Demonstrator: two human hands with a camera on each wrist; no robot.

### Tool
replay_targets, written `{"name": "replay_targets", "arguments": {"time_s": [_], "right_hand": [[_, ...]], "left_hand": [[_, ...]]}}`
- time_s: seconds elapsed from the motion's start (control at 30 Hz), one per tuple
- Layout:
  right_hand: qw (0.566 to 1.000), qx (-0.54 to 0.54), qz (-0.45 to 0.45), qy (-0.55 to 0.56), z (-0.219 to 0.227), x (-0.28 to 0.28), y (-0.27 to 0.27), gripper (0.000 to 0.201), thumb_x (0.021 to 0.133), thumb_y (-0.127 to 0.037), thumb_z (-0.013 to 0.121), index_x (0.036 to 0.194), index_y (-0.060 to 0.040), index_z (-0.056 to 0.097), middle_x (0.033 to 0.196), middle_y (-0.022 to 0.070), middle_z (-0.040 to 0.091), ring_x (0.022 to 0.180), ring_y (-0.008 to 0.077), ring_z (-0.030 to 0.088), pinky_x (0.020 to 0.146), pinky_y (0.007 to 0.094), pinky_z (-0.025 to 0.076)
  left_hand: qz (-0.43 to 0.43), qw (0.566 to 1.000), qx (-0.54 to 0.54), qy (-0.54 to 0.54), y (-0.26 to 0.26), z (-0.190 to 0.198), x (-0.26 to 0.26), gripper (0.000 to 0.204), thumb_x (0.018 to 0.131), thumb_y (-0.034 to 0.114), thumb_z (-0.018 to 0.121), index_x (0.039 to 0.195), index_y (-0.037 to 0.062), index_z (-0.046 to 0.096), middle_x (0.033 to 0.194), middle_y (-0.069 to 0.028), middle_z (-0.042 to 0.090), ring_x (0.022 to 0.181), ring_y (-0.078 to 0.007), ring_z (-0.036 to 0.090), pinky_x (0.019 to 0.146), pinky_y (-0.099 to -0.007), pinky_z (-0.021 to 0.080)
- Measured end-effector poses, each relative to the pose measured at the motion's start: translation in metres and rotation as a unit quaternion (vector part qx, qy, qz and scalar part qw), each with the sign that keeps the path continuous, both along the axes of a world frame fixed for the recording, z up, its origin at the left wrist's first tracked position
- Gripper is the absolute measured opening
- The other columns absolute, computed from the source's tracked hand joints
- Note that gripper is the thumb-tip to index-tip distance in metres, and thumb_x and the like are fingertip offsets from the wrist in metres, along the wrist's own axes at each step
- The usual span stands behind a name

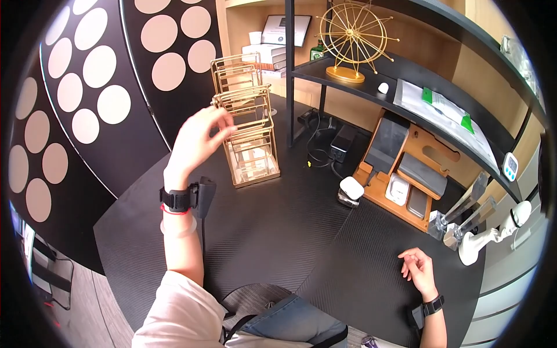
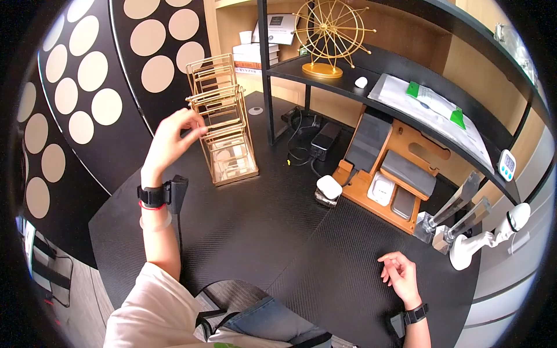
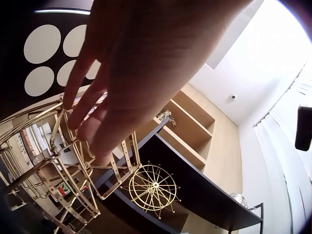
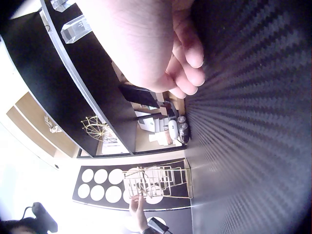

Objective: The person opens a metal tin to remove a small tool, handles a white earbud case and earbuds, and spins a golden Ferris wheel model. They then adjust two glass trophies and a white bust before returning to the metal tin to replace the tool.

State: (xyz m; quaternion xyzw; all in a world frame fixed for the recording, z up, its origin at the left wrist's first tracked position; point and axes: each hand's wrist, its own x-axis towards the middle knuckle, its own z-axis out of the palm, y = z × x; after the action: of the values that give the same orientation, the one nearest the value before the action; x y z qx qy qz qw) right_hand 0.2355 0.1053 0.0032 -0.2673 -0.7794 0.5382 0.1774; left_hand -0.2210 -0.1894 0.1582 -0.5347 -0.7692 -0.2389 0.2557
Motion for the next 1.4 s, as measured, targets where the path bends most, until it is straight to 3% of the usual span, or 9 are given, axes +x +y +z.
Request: {"name": "replay_targets", "arguments": {"time_s": [0.07, 0.1, 0.2, 0.33, 0.57, 0.93, 1.0, 1.1, 1.4], "right_hand": [[1.0, 0.0, 0.001, 0.001, 0.0, 0.0, 0.0, 0.017, 0.1, -0.014, 0.054, 0.1, -0.0028, 0.066, 0.064, -0.0002, 0.061, 0.052, 0.0044, 0.054, 0.044, 0.0182, 0.041], [1.0, 0.002, 0.0, 0.002, 0.001, 0.0, 0.0, 0.017, 0.1, -0.014, 0.054, 0.1, -0.0029, 0.066, 0.064, -0.0002, 0.061, 0.052, 0.0043, 0.054, 0.044, 0.0182, 0.041], [1.0, 0.003, 0.0, 0.002, 0.001, -0.001, -0.001, 0.017, 0.1, -0.015, 0.054, 0.099, -0.003, 0.066, 0.064, -0.0002, 0.061, 0.052, 0.0042, 0.054, 0.044, 0.0181, 0.041], [1.0, 0.006, 0.0, 0.0, 0.001, -0.001, -0.001, 0.017, 0.1, -0.015, 0.054, 0.1, -0.0029, 0.066, 0.064, -0.0001, 0.061, 0.051, 0.004, 0.054, 0.044, 0.0181, 0.04], [1.0, 0.009, 0.001, -0.001, 0.0, -0.002, -0.001, 0.019, 0.102, -0.017, 0.053, 0.099, -0.0018, 0.064, 0.063, 0.0006, 0.059, 0.049, 0.0048, 0.052, 0.041, 0.0175, 0.039], [1.0, 0.012, -0.004, -0.005, 0.002, -0.003, -0.002, 0.018, 0.101, -0.016, 0.053, 0.099, -0.0017, 0.064, 0.063, 0.0008, 0.059, 0.049, 0.0049, 0.053, 0.041, 0.0174, 0.038], [1.0, 0.009, -0.004, -0.002, 0.001, -0.002, -0.001, 0.017, 0.101, -0.015, 0.053, 0.1, -0.0025, 0.065, 0.064, 0.0002, 0.06, 0.05, 0.0044, 0.053, 0.042, 0.0175, 0.039], [1.0, 0.005, -0.005, -0.002, 0.002, -0.002, -0.001, 0.016, 0.1, -0.014, 0.054, 0.1, -0.0032, 0.066, 0.064, -0.0004, 0.061, 0.051, 0.004, 0.053, 0.043, 0.0177, 0.04], [1.0, 0.006, -0.007, -0.005, 0.001, -0.001, -0.001, 0.017, 0.1, -0.014, 0.054, 0.1, -0.0026, 0.066, 0.064, -0.0004, 0.061, 0.051, 0.0039, 0.053, 0.043, 0.0178, 0.04]], "left_hand": [[0.042, 0.985, 0.151, -0.074, 0.0, 0.01, 0.009, 0.012, 0.084, 0.011, 0.073, 0.088, 0.0046, 0.064, 0.075, -0.0014, 0.05, 0.069, -0.0141, 0.047, 0.066, -0.0274, 0.041], [0.08, 0.976, 0.204, 0.009, 0.0, 0.012, 0.008, 0.012, 0.085, 0.011, 0.073, 0.087, 0.0042, 0.064, 0.075, -0.0002, 0.048, 0.068, -0.0101, 0.044, 0.062, -0.0238, 0.037], [0.081, 0.953, 0.285, 0.058, 0.003, 0.011, 0.002, 0.015, 0.088, 0.012, 0.071, 0.101, 0.0047, 0.068, 0.094, -0.0056, 0.06, 0.087, -0.0161, 0.06, 0.08, -0.0287, 0.049], [0.048, 0.975, 0.216, 0.008, 0.004, 0.008, -0.001, 0.023, 0.09, 0.012, 0.067, 0.112, 0.0056, 0.066, 0.112, -0.0069, 0.065, 0.105, -0.0195, 0.063, 0.092, -0.0315, 0.05], [-0.008, 0.961, 0.268, -0.075, 0.008, 0.001, -0.008, 0.018, 0.089, 0.014, 0.069, 0.104, 0.0045, 0.066, 0.096, -0.0077, 0.069, 0.093, -0.0194, 0.067, 0.086, -0.0319, 0.052], [0.02, 0.984, 0.157, -0.083, -0.005, 0.003, -0.008, 0.016, 0.087, 0.013, 0.072, 0.096, 0.0003, 0.068, 0.092, -0.0044, 0.069, 0.089, -0.0143, 0.065, 0.085, -0.0305, 0.051], [0.048, 0.991, 0.099, -0.07, -0.008, 0.003, -0.011, 0.026, 0.085, 0.009, 0.074, 0.108, 0.0015, 0.065, 0.097, -0.0046, 0.064, 0.093, -0.0157, 0.067, 0.086, -0.0302, 0.053], [-0.035, 0.961, 0.203, -0.186, -0.004, -0.01, -0.022, 0.069, 0.08, -0.002, 0.075, 0.14, 0.0111, 0.043, 0.106, -0.0069, 0.044, 0.1, -0.0218, 0.069, 0.085, -0.0295, 0.059], [0.039, 0.973, 0.189, -0.127, 0.002, 0.001, -0.003, 0.069, 0.087, 0.01, 0.073, 0.148, 0.0186, 0.042, 0.104, -0.0053, 0.043, 0.082, -0.0125, 0.069, 0.072, -0.0256, 0.056]]}}
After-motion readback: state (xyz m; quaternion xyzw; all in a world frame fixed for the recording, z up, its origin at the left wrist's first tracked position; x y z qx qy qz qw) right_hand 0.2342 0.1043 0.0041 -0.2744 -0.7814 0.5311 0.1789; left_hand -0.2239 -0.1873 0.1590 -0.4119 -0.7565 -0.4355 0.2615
